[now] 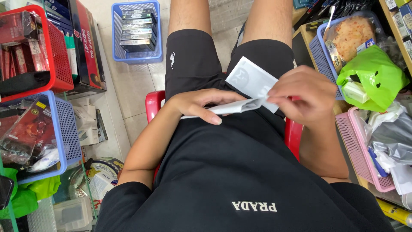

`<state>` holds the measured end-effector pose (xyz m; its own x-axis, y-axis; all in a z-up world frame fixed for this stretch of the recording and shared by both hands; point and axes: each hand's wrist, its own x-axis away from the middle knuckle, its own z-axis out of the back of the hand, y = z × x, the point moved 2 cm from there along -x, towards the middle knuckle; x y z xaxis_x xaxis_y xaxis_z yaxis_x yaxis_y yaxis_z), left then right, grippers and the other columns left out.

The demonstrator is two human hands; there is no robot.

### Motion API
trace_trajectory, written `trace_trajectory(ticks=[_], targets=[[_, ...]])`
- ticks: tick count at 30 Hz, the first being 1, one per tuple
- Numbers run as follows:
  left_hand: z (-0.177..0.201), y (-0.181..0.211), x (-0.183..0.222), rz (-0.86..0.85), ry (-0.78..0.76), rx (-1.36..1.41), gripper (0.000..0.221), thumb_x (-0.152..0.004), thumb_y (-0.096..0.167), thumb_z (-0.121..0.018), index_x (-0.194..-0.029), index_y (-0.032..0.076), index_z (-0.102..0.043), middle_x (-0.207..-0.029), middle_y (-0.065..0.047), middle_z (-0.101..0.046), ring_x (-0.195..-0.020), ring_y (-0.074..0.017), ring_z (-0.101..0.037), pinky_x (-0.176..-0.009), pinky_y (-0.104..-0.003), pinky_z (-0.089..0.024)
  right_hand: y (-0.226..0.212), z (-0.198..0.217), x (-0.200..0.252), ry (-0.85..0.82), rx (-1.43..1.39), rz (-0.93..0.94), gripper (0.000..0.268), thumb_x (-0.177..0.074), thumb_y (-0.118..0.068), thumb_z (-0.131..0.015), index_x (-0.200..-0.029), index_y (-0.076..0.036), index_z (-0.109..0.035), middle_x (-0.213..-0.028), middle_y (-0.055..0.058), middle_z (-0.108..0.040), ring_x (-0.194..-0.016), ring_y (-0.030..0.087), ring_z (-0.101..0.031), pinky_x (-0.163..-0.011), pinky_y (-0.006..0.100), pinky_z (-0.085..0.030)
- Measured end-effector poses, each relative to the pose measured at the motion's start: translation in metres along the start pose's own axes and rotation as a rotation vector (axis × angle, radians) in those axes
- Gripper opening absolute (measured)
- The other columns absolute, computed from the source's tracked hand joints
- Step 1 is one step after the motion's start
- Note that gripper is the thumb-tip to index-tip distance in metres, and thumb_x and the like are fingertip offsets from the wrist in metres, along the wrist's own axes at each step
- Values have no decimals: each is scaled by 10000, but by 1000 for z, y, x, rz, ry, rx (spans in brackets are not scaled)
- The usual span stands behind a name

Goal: Organizing and inspecting phone screen protectors in a workspace.

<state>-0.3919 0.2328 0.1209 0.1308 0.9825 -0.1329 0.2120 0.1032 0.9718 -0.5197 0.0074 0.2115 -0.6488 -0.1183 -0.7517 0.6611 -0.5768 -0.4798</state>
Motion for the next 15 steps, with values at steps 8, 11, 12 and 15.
trace_trajectory(ticks=[8, 11, 12, 15], targets=[[13, -3, -3, 37, 26, 26, 906, -839, 384, -768, -1559, -49, -426, -1418, -152, -622, -1309, -224, -601, -1114, -327, -449, 12, -21, -24, -274, -38, 52, 306, -740, -100, -967, -914, -34, -724, -893, 75, -725, -797, 210, -707, -663, 296, -535], [18, 4, -5, 63, 45, -28, 883, -842, 382, -771, -1548, -41, -450, -1417, -146, -624, -1298, -214, -597, -1109, -323, -450, 13, -23, -31, -330, 17, 52, 288, -726, -67, -950, -929, -53, -746, -924, 55, -727, -863, 225, -712, -737, 327, -548], [21, 4, -5, 63, 51, -22, 883, -842, 382, -771, -1548, -41, -450, -1417, -146, -624, -1298, -214, -597, -1109, -323, -450, 15, -23, -33, -334, 10, 49, 288, -726, -67, -950, -929, -53, -746, -924, 55, -727, -863, 225, -712, -737, 327, -548], [30, 5, -9, 55, 15, -11, 863, -864, 373, -775, -1550, -38, -452, -1425, -149, -617, -1304, -216, -588, -1119, -327, -444, 22, -23, -37, -342, 34, 45, 292, -688, -98, -938, -924, -73, -768, -987, 74, -737, -918, 255, -695, -800, 355, -547]])
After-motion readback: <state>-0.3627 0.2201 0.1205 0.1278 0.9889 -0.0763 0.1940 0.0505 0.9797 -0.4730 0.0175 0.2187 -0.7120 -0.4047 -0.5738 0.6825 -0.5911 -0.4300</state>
